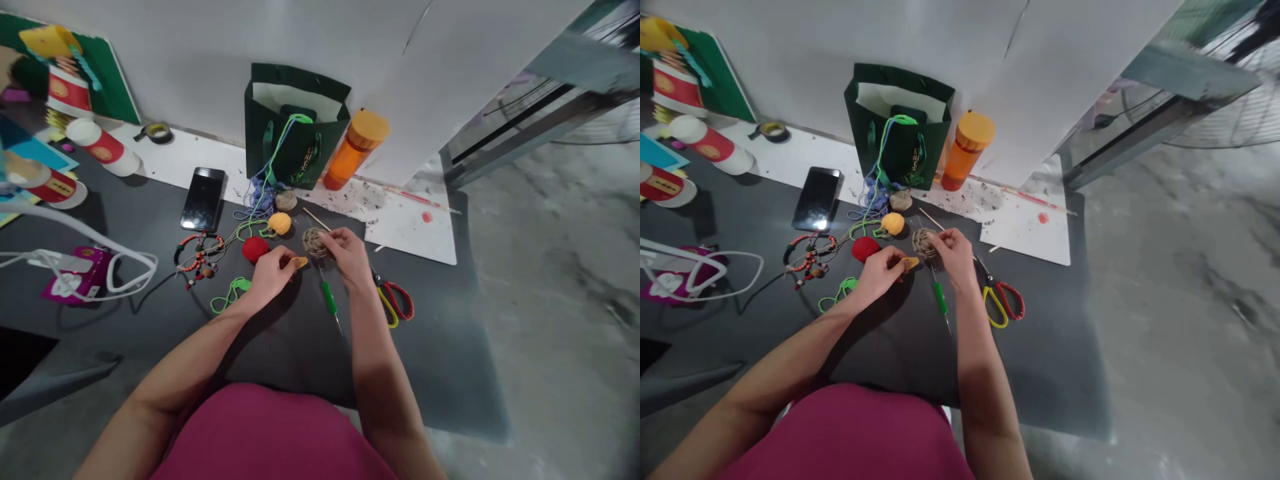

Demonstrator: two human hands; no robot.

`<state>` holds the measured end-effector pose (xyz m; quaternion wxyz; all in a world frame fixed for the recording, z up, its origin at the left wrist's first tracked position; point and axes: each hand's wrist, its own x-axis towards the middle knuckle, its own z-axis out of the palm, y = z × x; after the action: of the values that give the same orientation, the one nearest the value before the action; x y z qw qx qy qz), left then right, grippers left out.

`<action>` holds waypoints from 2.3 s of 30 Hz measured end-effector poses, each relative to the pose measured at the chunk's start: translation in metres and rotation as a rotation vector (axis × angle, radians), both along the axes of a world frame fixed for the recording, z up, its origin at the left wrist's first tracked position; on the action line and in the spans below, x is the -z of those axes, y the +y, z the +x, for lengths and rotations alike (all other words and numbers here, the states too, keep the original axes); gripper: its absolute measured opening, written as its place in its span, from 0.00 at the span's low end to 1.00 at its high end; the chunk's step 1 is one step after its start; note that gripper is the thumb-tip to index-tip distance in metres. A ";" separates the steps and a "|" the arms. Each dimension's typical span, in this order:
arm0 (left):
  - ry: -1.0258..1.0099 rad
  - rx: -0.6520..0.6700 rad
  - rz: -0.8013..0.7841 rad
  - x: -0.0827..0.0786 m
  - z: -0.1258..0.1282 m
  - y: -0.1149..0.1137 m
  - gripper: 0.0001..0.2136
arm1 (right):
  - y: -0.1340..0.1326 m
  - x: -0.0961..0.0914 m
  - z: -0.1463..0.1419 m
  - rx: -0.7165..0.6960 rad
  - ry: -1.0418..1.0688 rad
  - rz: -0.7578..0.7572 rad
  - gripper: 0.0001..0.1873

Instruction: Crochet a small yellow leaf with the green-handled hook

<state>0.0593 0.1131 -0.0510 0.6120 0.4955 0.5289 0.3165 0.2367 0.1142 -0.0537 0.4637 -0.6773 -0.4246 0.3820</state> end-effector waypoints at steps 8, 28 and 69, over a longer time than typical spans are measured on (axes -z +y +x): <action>-0.324 -0.014 -0.332 -0.006 0.008 -0.004 0.05 | -0.041 0.001 -0.006 -0.008 0.352 -0.007 0.26; -0.504 0.092 -0.496 -0.008 -0.005 -0.004 0.25 | -0.053 0.009 -0.010 0.075 0.484 -0.019 0.25; -0.299 -0.265 -0.029 -0.004 0.006 -0.012 0.16 | -0.059 0.008 -0.016 -0.083 0.678 -0.044 0.18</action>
<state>0.0656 0.1014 -0.0473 0.6440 0.3601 0.4971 0.4566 0.2210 0.0556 -0.0615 0.5478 -0.5038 -0.2651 0.6130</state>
